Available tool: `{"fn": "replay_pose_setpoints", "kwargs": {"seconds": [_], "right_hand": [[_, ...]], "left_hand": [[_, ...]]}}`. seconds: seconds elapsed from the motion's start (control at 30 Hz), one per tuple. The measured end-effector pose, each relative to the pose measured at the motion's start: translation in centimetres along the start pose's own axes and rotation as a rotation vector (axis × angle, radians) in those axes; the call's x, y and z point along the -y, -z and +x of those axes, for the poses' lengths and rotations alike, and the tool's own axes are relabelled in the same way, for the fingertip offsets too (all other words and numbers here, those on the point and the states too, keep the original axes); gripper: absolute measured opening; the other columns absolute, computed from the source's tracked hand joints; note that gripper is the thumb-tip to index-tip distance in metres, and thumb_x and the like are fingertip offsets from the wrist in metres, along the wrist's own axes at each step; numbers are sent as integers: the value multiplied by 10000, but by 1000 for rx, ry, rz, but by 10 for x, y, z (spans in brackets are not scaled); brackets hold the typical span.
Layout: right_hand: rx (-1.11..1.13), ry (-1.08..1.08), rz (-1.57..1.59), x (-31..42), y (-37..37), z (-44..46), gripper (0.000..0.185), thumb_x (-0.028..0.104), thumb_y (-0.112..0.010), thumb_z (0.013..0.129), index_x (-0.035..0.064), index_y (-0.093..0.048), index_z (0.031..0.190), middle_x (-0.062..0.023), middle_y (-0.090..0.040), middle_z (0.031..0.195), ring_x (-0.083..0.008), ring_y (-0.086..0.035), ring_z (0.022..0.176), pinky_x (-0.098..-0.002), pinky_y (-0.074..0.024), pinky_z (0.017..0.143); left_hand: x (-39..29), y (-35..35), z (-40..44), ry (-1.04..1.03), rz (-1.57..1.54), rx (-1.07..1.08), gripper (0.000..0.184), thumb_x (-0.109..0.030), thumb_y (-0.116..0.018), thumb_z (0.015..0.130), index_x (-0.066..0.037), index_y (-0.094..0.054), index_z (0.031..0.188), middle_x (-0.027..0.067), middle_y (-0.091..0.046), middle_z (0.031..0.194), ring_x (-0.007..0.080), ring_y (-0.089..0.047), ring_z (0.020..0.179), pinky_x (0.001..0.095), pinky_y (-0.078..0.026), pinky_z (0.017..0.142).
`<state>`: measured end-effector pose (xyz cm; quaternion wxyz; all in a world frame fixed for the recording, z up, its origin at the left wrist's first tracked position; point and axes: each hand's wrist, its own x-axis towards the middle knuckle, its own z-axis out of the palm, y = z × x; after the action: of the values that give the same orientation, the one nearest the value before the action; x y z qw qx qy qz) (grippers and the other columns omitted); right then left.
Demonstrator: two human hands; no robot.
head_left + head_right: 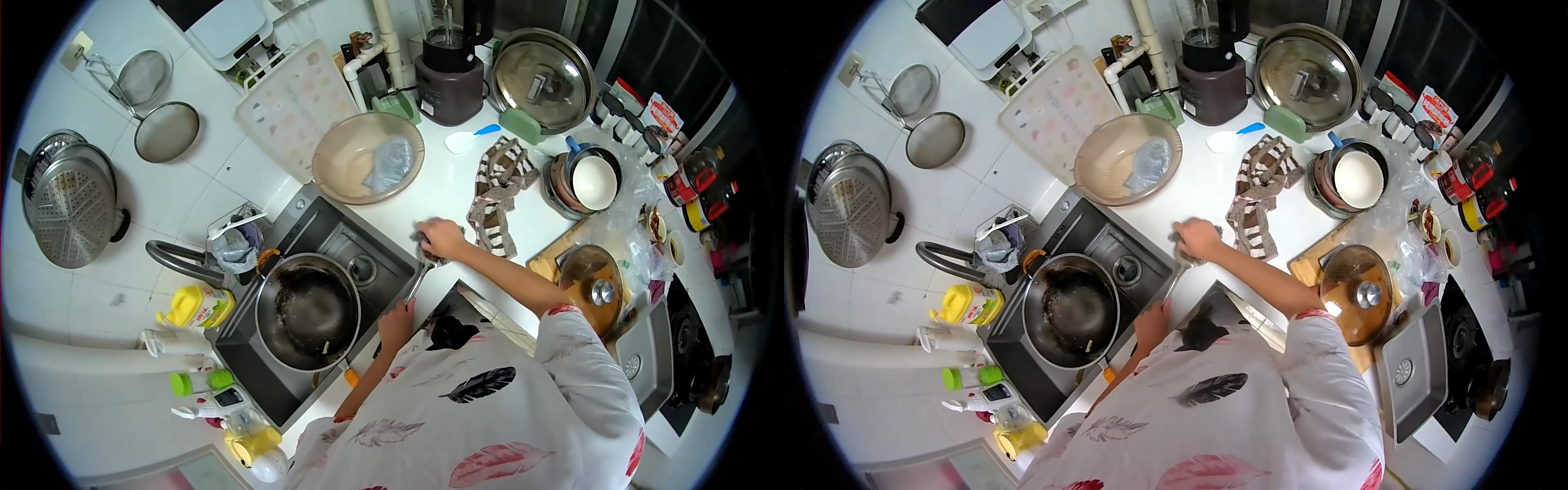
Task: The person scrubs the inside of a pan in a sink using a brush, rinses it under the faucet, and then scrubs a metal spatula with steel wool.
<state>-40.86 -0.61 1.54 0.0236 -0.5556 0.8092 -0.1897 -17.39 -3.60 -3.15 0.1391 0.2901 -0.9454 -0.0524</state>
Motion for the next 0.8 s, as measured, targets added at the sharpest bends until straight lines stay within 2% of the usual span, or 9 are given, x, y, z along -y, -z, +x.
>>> {"fn": "replay_pose_setpoints", "kwargs": {"seconds": [0.13,0.2,0.27,0.4,0.47,0.53,0.6,0.7,0.8], "right_hand": [[75,83,177,-9,5,-14,303,224,-577,694,60,-516,942,-139,-576,751,-304,-566,758,-402,-464,645],[36,-118,147,-27,6,-10,300,232,-576,698,64,-517,939,-144,-578,748,-308,-568,749,-406,-464,635],[-8,-129,125,-32,0,-6,293,233,-575,697,70,-514,932,-145,-577,731,-312,-569,732,-410,-464,627],[-3,27,178,-13,-5,-19,325,244,-574,688,72,-521,958,-144,-574,744,-312,-566,750,-405,-464,640],[117,5,179,-6,12,-26,340,250,-574,689,81,-525,980,-148,-579,737,-315,-570,741,-405,-468,640],[18,-66,149,-19,9,-25,313,253,-576,694,77,-526,948,-146,-585,737,-313,-574,731,-410,-469,634],[76,-167,119,-29,4,-12,277,247,-577,698,69,-521,902,-145,-587,735,-307,-578,725,-406,-470,625],[-46,-71,9,-21,-8,-3,268,245,-585,692,61,-512,872,-152,-581,705,-314,-579,713,-413,-468,618],[77,-25,119,-7,-4,-8,282,248,-585,686,59,-512,881,-151,-580,707,-319,-577,712,-419,-465,618]], "left_hand": [[6,-6,-1,-36,-20,24,383,-371,-457,861,-95,-466,596,107,-497,419,264,-533,371,355,-416,340],[3,-6,-1,-53,-29,26,384,-371,-457,861,-95,-468,595,107,-497,418,263,-531,367,355,-416,341],[-1,-3,4,-24,-8,4,385,-371,-456,862,-96,-469,594,106,-494,412,264,-526,360,353,-414,341],[-2,-2,3,-34,-33,7,382,-367,-460,862,-97,-468,592,105,-491,408,264,-526,359,350,-412,340],[-2,2,2,-11,-34,3,375,-360,-462,863,-96,-471,597,108,-494,412,266,-528,363,352,-413,342],[0,2,1,-26,-24,1,376,-358,-462,863,-95,-473,595,108,-494,413,266,-528,364,349,-413,342],[-1,1,2,-62,-16,-3,378,-357,-462,864,-95,-474,593,107,-495,413,267,-529,365,347,-413,341],[-4,1,2,-28,7,-8,382,-358,-461,864,-96,-472,586,106,-496,414,264,-529,364,342,-413,340],[-5,2,2,-3,17,1,382,-362,-460,863,-95,-475,590,106,-498,416,262,-531,365,341,-413,339]]}}
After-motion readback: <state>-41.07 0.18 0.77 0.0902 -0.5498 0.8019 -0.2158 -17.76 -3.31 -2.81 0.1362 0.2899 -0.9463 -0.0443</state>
